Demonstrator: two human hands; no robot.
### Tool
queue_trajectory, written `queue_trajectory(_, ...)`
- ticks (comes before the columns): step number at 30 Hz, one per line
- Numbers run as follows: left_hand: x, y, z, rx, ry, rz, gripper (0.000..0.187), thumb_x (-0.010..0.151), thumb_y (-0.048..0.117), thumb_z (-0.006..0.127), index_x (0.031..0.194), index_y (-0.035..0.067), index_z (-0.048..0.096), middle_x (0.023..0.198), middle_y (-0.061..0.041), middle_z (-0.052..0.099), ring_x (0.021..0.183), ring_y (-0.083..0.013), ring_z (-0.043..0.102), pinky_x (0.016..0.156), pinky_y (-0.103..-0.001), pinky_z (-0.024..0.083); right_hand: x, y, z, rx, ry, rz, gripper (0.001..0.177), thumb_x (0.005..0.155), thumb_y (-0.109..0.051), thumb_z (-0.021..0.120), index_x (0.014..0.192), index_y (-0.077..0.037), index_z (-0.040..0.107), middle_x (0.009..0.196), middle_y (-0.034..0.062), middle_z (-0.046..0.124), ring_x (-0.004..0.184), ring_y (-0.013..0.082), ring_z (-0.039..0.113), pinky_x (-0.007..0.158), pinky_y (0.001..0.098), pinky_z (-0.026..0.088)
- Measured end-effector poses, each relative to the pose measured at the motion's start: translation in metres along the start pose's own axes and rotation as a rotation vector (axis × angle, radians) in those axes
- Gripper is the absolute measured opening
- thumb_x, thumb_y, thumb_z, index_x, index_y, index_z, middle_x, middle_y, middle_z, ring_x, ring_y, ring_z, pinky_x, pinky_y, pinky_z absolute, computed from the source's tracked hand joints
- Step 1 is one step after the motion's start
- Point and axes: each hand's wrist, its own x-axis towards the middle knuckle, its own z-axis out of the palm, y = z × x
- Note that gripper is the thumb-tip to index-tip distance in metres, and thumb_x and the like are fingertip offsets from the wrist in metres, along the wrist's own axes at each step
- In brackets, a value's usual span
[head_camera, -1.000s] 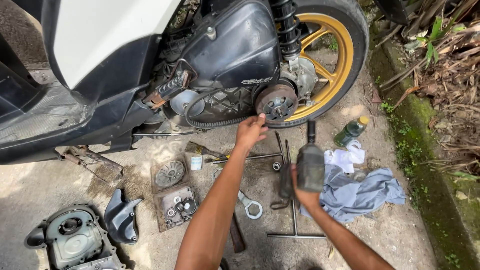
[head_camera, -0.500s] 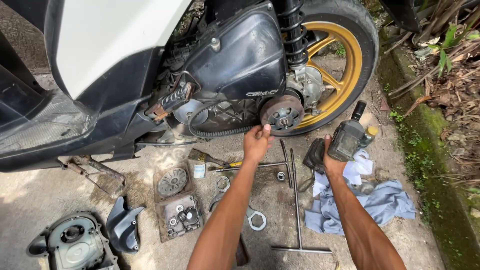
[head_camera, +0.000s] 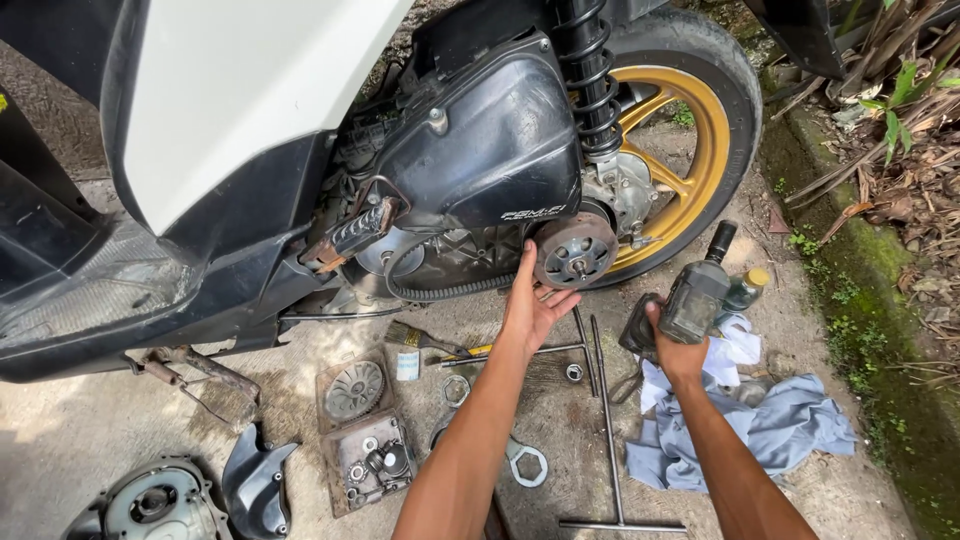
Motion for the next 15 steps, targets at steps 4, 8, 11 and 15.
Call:
queue_trajectory(4,0.018,-0.004,0.009,-0.063,-0.001,-0.111,0.128,0.074,0.076,0.081,0.158,-0.001,0.022,0.150,-0.037,0.037,0.140,-0.0471,0.044,0.117,-0.054,0.037,-0.013,-0.012,-0.033,0.045,-0.100,0.237,0.096,0.068,-0.053,0.093,0.145,-0.020,0.047,0.124,0.0192,0.068,0.116,0.0383,0.064,0.102,0.0515,0.051)
queue_trajectory(8,0.020,-0.001,0.018,-0.086,0.015,-0.162,0.135,0.068,0.079,0.083,0.158,-0.001,0.022,0.150,-0.037,0.036,0.142,-0.0462,0.042,0.118,-0.049,0.036,-0.032,-0.026,-0.060,0.172,-0.033,0.194,0.095,0.074,0.009,0.072,0.157,-0.003,0.027,0.144,0.0343,0.041,0.127,0.0515,0.053,0.103,0.0546,0.049)
queue_trajectory(11,0.017,0.003,0.023,-0.106,0.037,-0.195,0.135,0.060,0.082,0.086,0.156,0.006,0.030,0.146,-0.035,0.043,0.138,-0.0492,0.046,0.114,-0.065,0.034,-0.047,-0.067,-0.080,0.170,0.370,0.004,0.068,0.079,0.008,0.062,0.142,-0.008,0.040,0.136,0.0135,0.027,0.124,0.0286,0.052,0.098,0.0396,0.048)
queue_trajectory(15,0.041,-0.004,0.017,-0.123,0.048,-0.230,0.134,0.060,0.081,0.086,0.156,0.006,0.031,0.148,-0.034,0.042,0.139,-0.0482,0.045,0.116,-0.064,0.031,-0.050,-0.184,-0.068,0.390,0.222,-0.185,0.046,0.096,0.003,0.061,0.137,-0.006,0.044,0.133,0.0168,0.042,0.119,0.0356,0.054,0.096,0.0440,0.048)
